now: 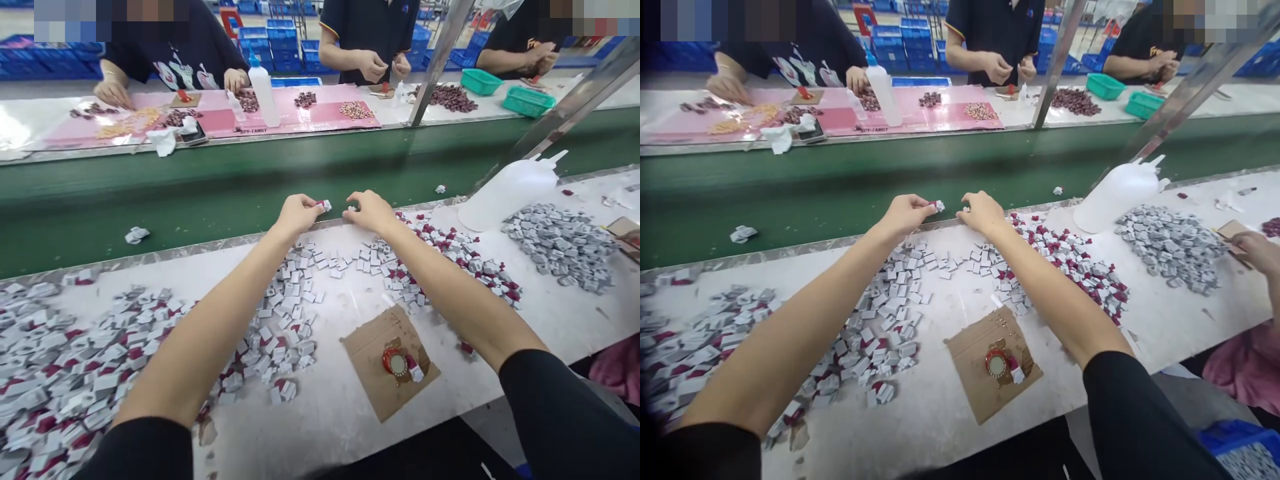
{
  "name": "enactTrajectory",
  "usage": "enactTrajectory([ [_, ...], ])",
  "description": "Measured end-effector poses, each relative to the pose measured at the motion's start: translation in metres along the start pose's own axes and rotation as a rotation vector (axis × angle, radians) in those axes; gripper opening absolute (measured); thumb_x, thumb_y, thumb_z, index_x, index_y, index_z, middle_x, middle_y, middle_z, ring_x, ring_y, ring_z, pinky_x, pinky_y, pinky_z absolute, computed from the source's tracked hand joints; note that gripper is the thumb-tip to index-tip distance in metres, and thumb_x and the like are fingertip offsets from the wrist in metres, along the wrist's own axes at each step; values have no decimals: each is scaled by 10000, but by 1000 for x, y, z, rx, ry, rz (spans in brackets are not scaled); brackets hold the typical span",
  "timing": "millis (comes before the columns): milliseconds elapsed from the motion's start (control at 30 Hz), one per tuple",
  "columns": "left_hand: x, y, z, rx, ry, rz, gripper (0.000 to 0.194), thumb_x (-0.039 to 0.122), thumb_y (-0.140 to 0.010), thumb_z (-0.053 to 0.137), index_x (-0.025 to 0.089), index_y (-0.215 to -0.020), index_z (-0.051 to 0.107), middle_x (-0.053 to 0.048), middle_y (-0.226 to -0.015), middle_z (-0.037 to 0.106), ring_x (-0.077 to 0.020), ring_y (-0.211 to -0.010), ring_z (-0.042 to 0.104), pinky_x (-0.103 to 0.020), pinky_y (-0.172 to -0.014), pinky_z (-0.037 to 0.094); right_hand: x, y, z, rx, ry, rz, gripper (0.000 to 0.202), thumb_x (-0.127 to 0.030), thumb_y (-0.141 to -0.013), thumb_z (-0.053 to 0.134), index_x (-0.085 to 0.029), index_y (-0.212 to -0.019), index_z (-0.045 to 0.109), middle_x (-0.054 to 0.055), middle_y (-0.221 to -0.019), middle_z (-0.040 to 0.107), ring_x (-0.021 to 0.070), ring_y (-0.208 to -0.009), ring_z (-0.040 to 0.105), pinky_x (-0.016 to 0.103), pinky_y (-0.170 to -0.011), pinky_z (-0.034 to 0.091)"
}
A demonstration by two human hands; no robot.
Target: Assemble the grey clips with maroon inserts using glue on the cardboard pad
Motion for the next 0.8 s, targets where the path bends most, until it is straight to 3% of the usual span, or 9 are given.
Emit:
enactTrajectory([
  [100, -1, -20, 10, 3, -62, -20, 175, 253, -902, 832, 226, -831, 675, -97, -926, 787, -291, -918, 756, -385, -887, 593, -7, -11, 10, -13, -9, -18, 131, -160, -966, 799, -180, -1077, 866, 156, -1240, 842, 347, -1222, 770, 454, -1108, 571],
  [200, -7, -12, 5, 12, -118, -4, 135, 236, -902, 821, 208, -990, 722, -152, -1087, 793, -343, -1094, 740, -450, -1025, 572, -2, 9, -1, 19, -58, -51, 155, -232, -1054, 746, -167, -1175, 817, 127, -1119, 840, 288, -1103, 782, 406, -1033, 587],
  [300, -15, 22, -7, -5, -228, 218, 324, 209, -924, 760, 191, -1245, 724, -201, -1340, 707, -385, -1331, 624, -515, -1161, 506, 15, 54, -24, 32, -303, -98, 218, -334, -1086, 752, -202, -1259, 748, 34, -887, 790, 218, -810, 759, 353, -794, 600],
  [400, -23, 68, -11, -218, -375, 533, 266, 228, -957, 705, 219, -1213, 777, -153, -1250, 681, -393, -1277, 587, -566, -1179, 472, 37, 115, -41, -7, -636, -98, 229, -449, -1030, 834, -232, -1032, 763, 6, -751, 747, 195, -680, 712, 348, -680, 577],
  [500, -25, 103, -4, -337, -440, 661, 217, 304, -985, 733, 222, -1175, 800, -138, -1191, 676, -398, -1226, 574, -583, -1151, 478, 54, 174, -44, -100, -855, 23, 337, -551, -964, 905, -235, -1017, 799, 18, -749, 781, 199, -700, 745, 358, -696, 628],
  [567, -23, 116, 7, -310, -474, 665, 218, 329, -1009, 728, 201, -1175, 786, -156, -1191, 681, -414, -1234, 565, -590, -1133, 487, 60, 206, -41, -130, -955, 109, 368, -553, -913, 959, -237, -1043, 822, 17, -759, 793, 199, -719, 770, 356, -716, 658],
  [667, -19, 122, 25, -207, -548, 609, 168, 258, -1011, 686, 174, -1135, 761, -189, -1188, 690, -438, -1249, 565, -599, -1120, 487, 66, 242, -34, -69, -1024, 187, 389, -478, -828, 1043, -242, -1063, 841, 13, -771, 803, 203, -732, 792, 347, -722, 683],
  [800, -17, 118, 37, -133, -586, 562, 97, 168, -966, 653, 193, -1022, 728, -204, -1185, 706, -462, -1270, 576, -612, -1109, 487, 70, 273, -26, 52, -1033, 196, 321, -446, -881, 1007, -245, -1093, 875, 27, -792, 828, 224, -750, 825, 361, -729, 710],
])
Point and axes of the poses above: each hand's wrist, its own y-axis away from the middle knuckle, its own z-axis out of the palm, x = y × z, the point moved 1 cm from there along -y, towards the middle knuckle
